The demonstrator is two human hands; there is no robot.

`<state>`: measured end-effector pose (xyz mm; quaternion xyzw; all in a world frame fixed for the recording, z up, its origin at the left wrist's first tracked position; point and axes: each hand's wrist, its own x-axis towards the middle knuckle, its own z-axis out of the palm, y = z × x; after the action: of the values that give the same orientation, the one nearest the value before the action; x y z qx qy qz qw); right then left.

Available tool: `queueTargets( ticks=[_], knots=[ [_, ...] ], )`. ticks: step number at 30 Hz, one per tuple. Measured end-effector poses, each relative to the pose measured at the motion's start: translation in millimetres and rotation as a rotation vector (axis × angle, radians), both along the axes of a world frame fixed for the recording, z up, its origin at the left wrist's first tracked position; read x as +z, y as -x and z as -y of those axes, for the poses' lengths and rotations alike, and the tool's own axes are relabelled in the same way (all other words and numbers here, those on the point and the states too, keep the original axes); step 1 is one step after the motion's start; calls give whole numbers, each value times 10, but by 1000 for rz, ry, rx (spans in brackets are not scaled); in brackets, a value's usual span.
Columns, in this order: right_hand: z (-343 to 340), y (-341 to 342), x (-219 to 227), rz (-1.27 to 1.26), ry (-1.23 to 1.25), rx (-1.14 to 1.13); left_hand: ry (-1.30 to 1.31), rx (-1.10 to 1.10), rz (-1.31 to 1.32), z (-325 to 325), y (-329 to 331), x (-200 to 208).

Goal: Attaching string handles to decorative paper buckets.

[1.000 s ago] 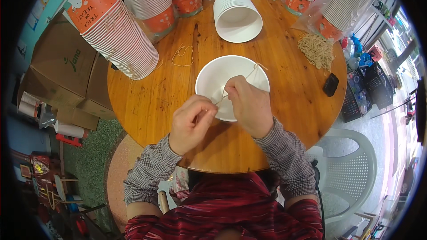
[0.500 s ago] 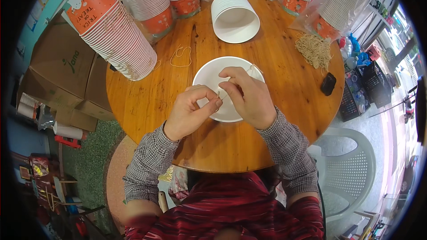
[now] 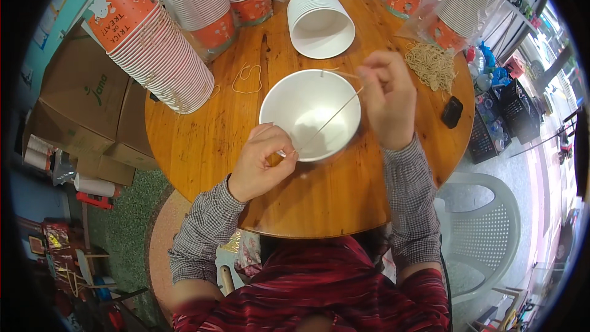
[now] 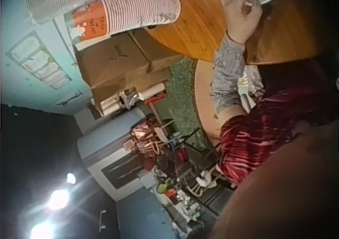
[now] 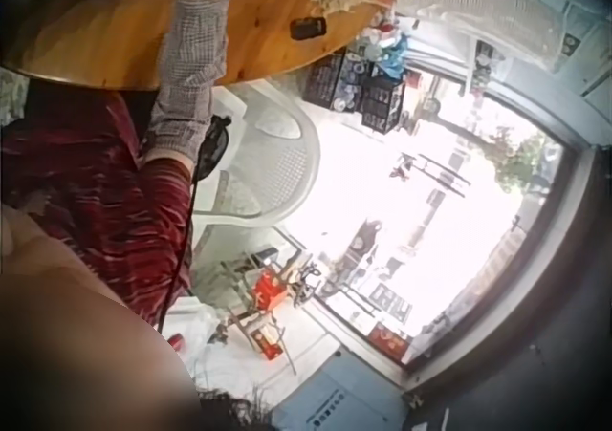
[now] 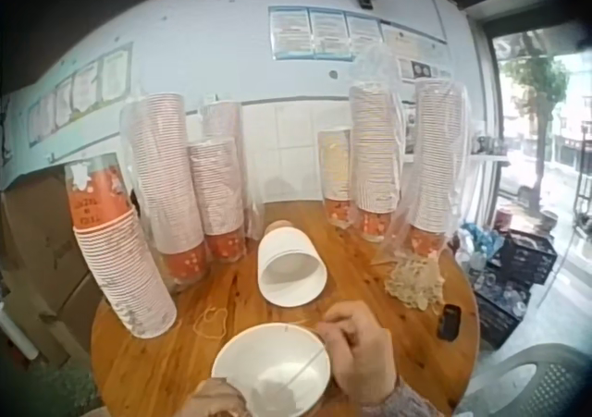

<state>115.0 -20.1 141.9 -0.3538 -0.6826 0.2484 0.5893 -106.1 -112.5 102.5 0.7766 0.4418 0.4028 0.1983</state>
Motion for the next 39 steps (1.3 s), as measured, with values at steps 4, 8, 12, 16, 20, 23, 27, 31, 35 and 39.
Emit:
queueTargets(
  ticks=[4, 8, 12, 16, 20, 23, 27, 31, 35, 39],
  knots=[
    [-97, -109, -101, -74, 54, 24, 9, 8, -48, 7, -34, 18],
    [-118, -179, -89, -157, 53, 51, -37, -50, -156, 2, -30, 34],
    [-229, -259, -199, -104, 78, 71, -157, -59, -254, 7, -98, 20],
    [-194, -414, -328, 0, 116, 174, -256, -22, -306, 61, -137, -37],
    [-51, -806, -444, 105, 445, 573, -365, 56, -373, 69, -160, -67],
    [-86, -860, -652, 263, 662, 686, -380, 64, -363, 22, -129, -141],
    [-135, -852, -878, 143, 285, 467, -354, 45, -316, -63, -69, -110],
    [-214, -906, -847, 171, 392, 128, -358, 81, -329, -60, -71, -58],
    [-531, -1110, -1014, 186, 459, -15, -356, 138, -348, -27, -15, -94],
    [-1248, -1525, -1370, 281, 291, -326, -357, 191, -360, 0, 89, -75]
  ],
)
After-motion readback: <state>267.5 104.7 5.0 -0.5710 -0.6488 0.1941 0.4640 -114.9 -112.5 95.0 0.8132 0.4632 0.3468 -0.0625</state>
